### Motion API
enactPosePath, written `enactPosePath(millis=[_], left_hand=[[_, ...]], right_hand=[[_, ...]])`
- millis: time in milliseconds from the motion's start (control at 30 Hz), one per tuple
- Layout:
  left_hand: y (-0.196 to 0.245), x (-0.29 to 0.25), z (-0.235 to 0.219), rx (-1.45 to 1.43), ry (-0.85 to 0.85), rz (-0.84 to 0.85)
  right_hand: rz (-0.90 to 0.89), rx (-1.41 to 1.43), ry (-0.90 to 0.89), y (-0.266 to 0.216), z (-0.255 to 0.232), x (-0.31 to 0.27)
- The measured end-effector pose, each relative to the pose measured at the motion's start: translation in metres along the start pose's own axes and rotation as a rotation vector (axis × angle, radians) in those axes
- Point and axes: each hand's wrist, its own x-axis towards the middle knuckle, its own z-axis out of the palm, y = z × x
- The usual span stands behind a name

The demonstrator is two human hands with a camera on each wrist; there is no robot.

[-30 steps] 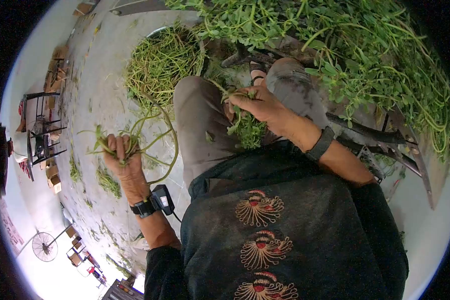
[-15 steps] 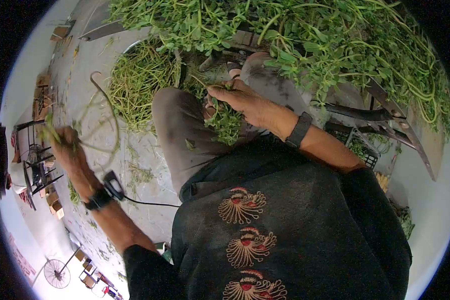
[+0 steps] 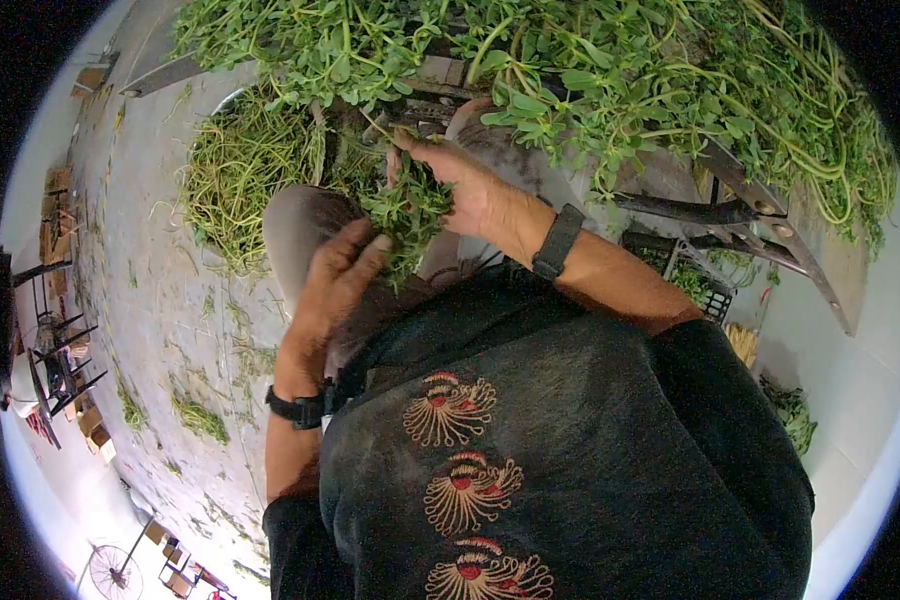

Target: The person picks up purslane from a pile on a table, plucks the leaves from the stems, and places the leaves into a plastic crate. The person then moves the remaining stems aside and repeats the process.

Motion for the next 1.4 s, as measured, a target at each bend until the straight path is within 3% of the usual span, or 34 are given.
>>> enactPosePath(millis=[67,100,200,233,333,400,433,467,500,567,600,633,700,800,833,867,933,967,1000,1067,1100,1133,1200,1233,1333,1400], left_hand=[[-0.006,0.003,0.011,0.013,-0.191,-0.030],[0.005,0.002,0.015,-0.183,-0.194,-0.138],[-0.013,0.006,0.015,-0.240,-0.219,-0.084],[-0.013,0.006,0.017,-0.238,-0.223,-0.084],[-0.005,0.001,0.020,-0.142,-0.282,0.022],[0.003,-0.004,0.014,-0.010,-0.298,-0.178],[0.005,-0.007,0.011,-0.007,-0.300,-0.178],[0.007,-0.012,0.007,0.140,-0.284,-0.210],[0.008,-0.017,0.005,0.284,-0.267,-0.242],[0.009,-0.028,0.007,0.172,-0.219,-0.228],[0.011,-0.031,0.008,0.060,-0.168,-0.208],[0.013,-0.033,0.008,0.068,-0.165,-0.205],[0.018,-0.036,0.010,-0.273,0.092,-0.238],[0.010,-0.032,0.007,-0.287,0.168,-0.159],[0.008,-0.031,0.007,-0.281,0.170,-0.156],[0.006,-0.029,0.007,-0.259,0.173,-0.133],[0.008,-0.026,0.008,-0.234,0.170,-0.106],[0.011,-0.026,0.008,-0.188,0.144,-0.126],[0.012,-0.025,0.008,-0.142,0.119,-0.147],[-0.001,-0.023,0.013,-0.133,0.125,-0.098],[0.001,-0.020,0.015,-0.125,0.133,-0.049],[0.005,-0.019,0.016,-0.123,0.129,-0.039],[0.015,-0.019,0.019,0.106,0.128,-0.028],[0.013,-0.019,0.019,0.107,0.127,-0.021],[-0.009,-0.020,0.016,0.037,0.123,-0.009],[-0.016,-0.017,0.017,0.333,0.196,0.128]], right_hand=[[-0.022,-0.013,-0.058,0.005,-0.014,0.008],[-0.043,-0.032,-0.118,0.004,-0.015,0.008],[0.025,-0.137,-0.005,0.002,-0.016,0.009],[0.025,-0.140,-0.055,0.003,-0.019,0.010],[0.019,0.022,-0.105,0.007,-0.025,0.013],[-0.009,0.060,-0.126,0.004,-0.025,0.009],[-0.037,0.097,-0.145,0.001,-0.025,0.006],[-0.042,0.100,-0.146,0.016,-0.076,0.028],[-0.419,-0.502,-0.009,0.025,-0.117,0.071],[-1.143,-1.707,0.304,0.040,-0.216,0.135],[-1.147,-1.699,0.303,0.037,-0.198,0.129],[-1.006,-1.454,0.283,0.028,-0.189,0.110],[-0.714,-0.971,0.225,0.013,-0.164,0.078],[-0.259,-0.265,0.113,-0.003,-0.099,0.054],[-0.090,-0.017,0.207,-0.009,-0.035,0.011],[-0.095,-0.015,0.203,-0.005,-0.023,0.004],[-0.069,-0.278,0.049,-0.003,-0.013,-0.001],[-0.074,-0.434,-0.170,0.003,-0.029,0.011],[-0.079,-0.433,-0.169,0.006,-0.025,0.010],[-0.139,-0.564,-0.003,0.019,-0.010,0.002],[-0.157,-0.657,-0.119,0.008,0.004,-0.011],[-0.167,-0.659,-0.118,0.010,0.004,-0.011],[-0.143,-0.771,0.054,0.018,-0.003,-0.004],[-0.134,-0.672,-0.123,0.019,-0.010,0.005],[-0.107,-0.764,-0.194,0.027,-0.018,0.016],[-0.161,-0.820,-0.221,0.022,-0.011,0.007]])
